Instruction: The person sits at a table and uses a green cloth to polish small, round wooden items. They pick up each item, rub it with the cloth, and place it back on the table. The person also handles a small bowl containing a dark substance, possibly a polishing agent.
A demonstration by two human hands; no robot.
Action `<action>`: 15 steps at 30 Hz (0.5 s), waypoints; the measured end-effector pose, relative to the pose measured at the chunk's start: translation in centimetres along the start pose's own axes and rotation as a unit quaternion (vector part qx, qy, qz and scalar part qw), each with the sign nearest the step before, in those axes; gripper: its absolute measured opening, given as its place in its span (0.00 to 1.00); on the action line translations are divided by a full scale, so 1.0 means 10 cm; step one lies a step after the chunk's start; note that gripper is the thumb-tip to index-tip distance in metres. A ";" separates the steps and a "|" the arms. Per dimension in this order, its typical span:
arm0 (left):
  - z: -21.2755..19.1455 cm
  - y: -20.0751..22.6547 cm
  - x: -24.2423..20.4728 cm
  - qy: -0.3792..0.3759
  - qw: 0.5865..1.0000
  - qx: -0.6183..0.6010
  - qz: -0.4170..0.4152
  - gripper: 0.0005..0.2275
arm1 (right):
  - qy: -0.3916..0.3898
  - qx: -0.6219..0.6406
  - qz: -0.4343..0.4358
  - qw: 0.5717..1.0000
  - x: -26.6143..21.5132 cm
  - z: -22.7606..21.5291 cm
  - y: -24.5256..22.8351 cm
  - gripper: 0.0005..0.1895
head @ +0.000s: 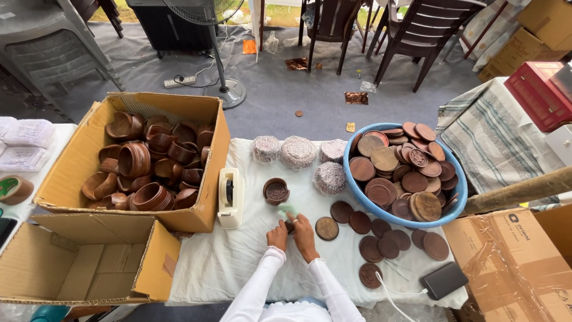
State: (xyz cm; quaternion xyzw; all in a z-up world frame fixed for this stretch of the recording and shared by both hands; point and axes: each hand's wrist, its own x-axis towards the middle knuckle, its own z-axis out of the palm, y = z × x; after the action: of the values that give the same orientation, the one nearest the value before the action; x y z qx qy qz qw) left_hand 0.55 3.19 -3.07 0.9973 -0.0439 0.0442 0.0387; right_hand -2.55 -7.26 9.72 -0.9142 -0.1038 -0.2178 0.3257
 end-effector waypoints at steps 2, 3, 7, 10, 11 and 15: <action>0.04 0.03 0.01 0.008 1.000 -0.018 -0.006 0.06 | 0.033 -0.002 -0.061 0.998 0.08 -0.17 -0.17 0.35; 0.06 0.01 0.03 0.018 0.999 -0.035 -0.010 0.05 | 0.068 -0.003 -0.121 0.990 0.13 -0.23 -0.28 0.35; -0.14 0.01 -0.09 -0.016 1.000 0.014 0.011 0.09 | -0.104 0.136 0.299 0.939 0.00 0.06 0.16 0.29; -0.11 0.00 -0.08 0.020 1.000 0.015 0.009 0.04 | -0.124 0.113 0.294 0.941 -0.07 0.16 0.26 0.29; -0.07 0.01 -0.08 0.017 1.000 0.006 0.004 0.06 | -0.093 0.060 0.184 0.977 -0.08 0.14 0.14 0.31; -0.03 -0.05 -0.07 -0.010 0.996 -0.089 -0.018 0.08 | -0.012 0.034 -0.082 0.996 0.04 -0.10 -0.26 0.34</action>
State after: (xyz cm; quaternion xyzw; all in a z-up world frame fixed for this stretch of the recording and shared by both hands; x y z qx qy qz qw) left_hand -0.15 3.78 -2.86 0.9909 -0.0296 0.0294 0.1278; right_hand -3.37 -5.87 12.06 -0.8936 -0.1891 -0.2293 0.3365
